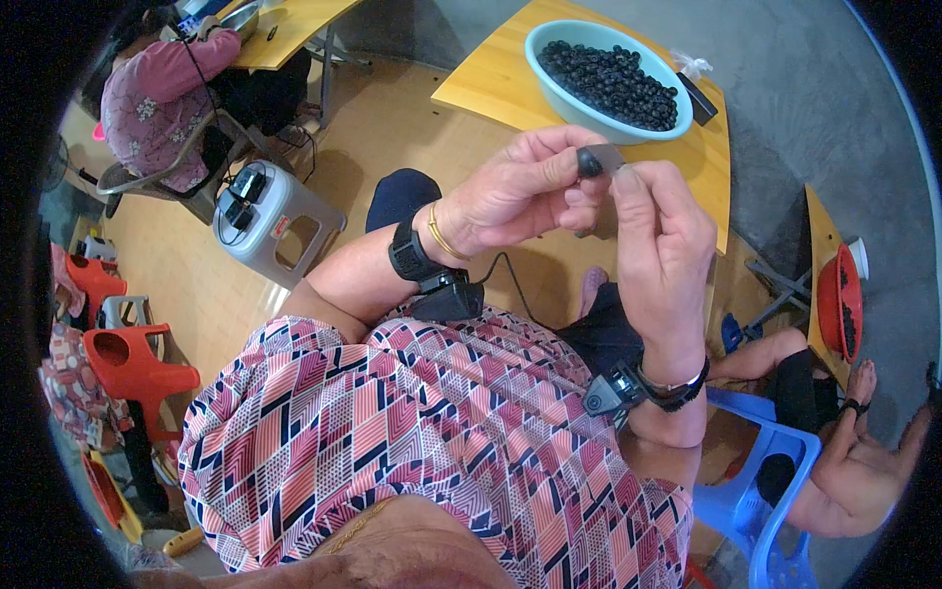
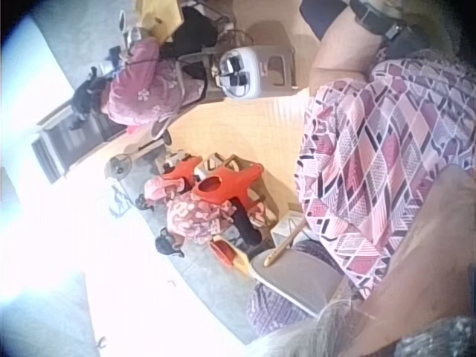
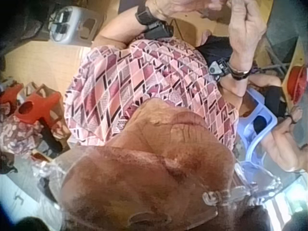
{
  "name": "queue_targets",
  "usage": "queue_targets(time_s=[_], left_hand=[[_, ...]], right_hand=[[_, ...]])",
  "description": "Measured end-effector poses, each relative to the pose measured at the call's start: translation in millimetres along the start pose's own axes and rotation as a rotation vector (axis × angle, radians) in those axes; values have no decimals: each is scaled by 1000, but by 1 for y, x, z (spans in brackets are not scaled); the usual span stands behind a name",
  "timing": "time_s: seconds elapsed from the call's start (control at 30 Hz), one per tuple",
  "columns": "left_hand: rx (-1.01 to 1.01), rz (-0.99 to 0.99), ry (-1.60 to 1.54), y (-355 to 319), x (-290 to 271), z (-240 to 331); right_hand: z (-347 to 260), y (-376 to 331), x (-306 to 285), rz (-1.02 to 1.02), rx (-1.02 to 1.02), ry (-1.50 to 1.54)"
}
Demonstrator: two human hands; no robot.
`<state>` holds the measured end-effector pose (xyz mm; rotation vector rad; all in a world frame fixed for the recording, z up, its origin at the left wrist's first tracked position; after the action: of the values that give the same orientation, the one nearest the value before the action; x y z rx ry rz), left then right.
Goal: Inspecting and cleaning small black plastic or rubber components using a hand tool in a manufacturing setting.
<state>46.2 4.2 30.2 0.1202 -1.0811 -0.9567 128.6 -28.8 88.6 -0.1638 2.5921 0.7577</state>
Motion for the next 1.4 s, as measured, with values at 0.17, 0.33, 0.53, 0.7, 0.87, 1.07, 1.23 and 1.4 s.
queue_targets(time_s=[0.17, 0.33, 0.53, 0.7, 0.87, 1.07, 1.23, 1.4], left_hand=[[14, -4, 85, 0, -1, 3], [18, -6, 92, 0, -1, 3], [15, -34, 73, 1, 0, 2], [19, 18, 105, 0, -2, 2], [24, 25, 135, -1, -3, 2], [43, 71, 152, -2, -8, 1], [-29, 123, 253, -2, -11, 3], [-40, -11, 80, -2, -2, 1]], right_hand=[[-2, 1, 3, -33, 22, -22], [-6, 2, 6, -44, 55, 20], [-17, 4, 5, -60, 10, -28], [-14, 2, 6, -67, -18, -98], [-4, -2, 9, -69, 31, 26], [-9, -1, 11, -103, -47, -61], [-2, -6, 20, -145, -121, -44], [15, -7, 18, -181, -99, 282]])
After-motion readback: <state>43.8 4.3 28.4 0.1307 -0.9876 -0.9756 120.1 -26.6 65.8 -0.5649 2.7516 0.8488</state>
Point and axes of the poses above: each hand's wrist, its own y-axis towards the middle knuckle, its own x-axis out of the palm, z = x × y, the point moved 8 cm from there along y, towards the middle knuckle, and after that the axes turned 6 degrees about -z, right-handed, at the moved point
